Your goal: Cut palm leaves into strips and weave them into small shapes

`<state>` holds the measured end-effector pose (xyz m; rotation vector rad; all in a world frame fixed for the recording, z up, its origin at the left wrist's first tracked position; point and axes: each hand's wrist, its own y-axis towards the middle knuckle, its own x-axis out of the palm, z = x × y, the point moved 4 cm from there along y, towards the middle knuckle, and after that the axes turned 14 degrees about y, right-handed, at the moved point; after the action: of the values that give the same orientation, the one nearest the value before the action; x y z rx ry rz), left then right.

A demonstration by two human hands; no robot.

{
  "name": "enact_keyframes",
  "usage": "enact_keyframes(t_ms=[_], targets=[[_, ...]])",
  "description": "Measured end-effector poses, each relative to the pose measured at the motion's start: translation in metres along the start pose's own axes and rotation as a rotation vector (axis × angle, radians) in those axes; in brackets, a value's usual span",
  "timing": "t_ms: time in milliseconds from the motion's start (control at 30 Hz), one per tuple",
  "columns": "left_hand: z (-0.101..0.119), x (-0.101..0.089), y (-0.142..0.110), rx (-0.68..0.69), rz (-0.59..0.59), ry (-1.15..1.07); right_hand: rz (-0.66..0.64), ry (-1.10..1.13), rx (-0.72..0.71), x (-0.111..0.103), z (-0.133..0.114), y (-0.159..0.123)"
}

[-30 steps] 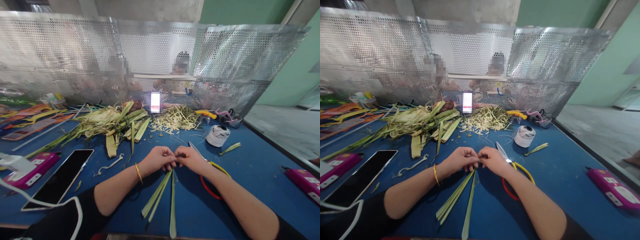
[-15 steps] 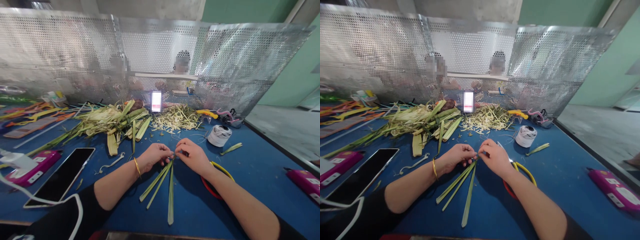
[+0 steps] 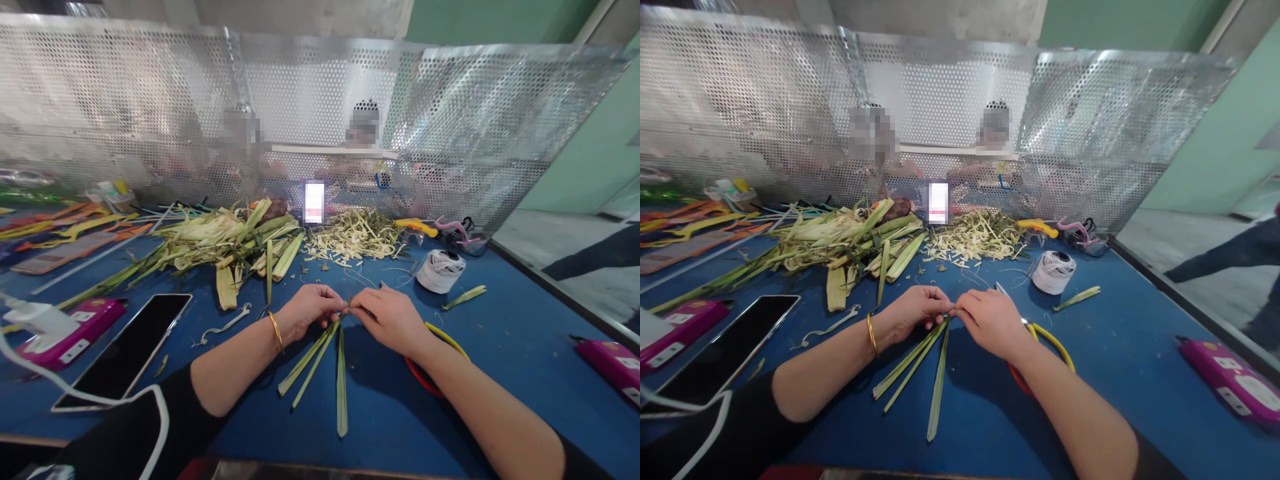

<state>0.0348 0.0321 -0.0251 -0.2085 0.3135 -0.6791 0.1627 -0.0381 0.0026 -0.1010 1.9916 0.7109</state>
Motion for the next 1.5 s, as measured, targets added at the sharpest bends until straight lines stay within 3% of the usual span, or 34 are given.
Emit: enact_keyframes(t_ms=[67,200,300,367,433,533,600,767,933,1267,1367,1500], targets=[[0.0,0.0,0.0,-0.004,0.01,-0.007,-0.04,0.155,0.156,0.002,0.007,0.0],[-0.001,0.0,0.0,-0.007,0.038,0.027,-0.158,0.56,0.616,0.013,0.021,-0.003],[0.0,-0.002,-0.001,0.008,0.066,0.08,-0.226,0.688,0.734,0.016,0.021,-0.005],[0.001,-0.004,-0.001,0.02,0.073,0.112,-0.294,0.719,0.706,0.015,0.019,-0.005],[0.002,-0.005,-0.002,0.032,0.073,0.136,-0.267,0.677,0.622,0.01,0.019,-0.003],[0.003,-0.006,-0.002,0.034,0.057,0.151,0.058,0.505,0.454,-0.003,0.025,0.001],[0.003,-0.006,-0.002,0.031,0.039,0.151,0.16,0.525,0.418,-0.002,0.028,0.001],[0.001,-0.007,-0.001,0.028,0.02,0.14,-0.04,0.736,0.387,0.022,0.026,0.001],[0.001,-0.007,0.0,0.058,0.015,0.168,-0.049,0.703,0.288,0.025,0.024,0.001],[0.003,-0.007,0.002,0.133,0.013,0.17,-0.084,0.741,0.297,0.025,0.025,0.002],[0.007,-0.009,0.0,0.228,0.081,0.266,-0.061,0.77,0.318,0.024,0.028,0.002],[0.019,-0.01,-0.009,0.432,0.28,0.622,-0.054,0.792,0.353,0.023,0.028,0.001]])
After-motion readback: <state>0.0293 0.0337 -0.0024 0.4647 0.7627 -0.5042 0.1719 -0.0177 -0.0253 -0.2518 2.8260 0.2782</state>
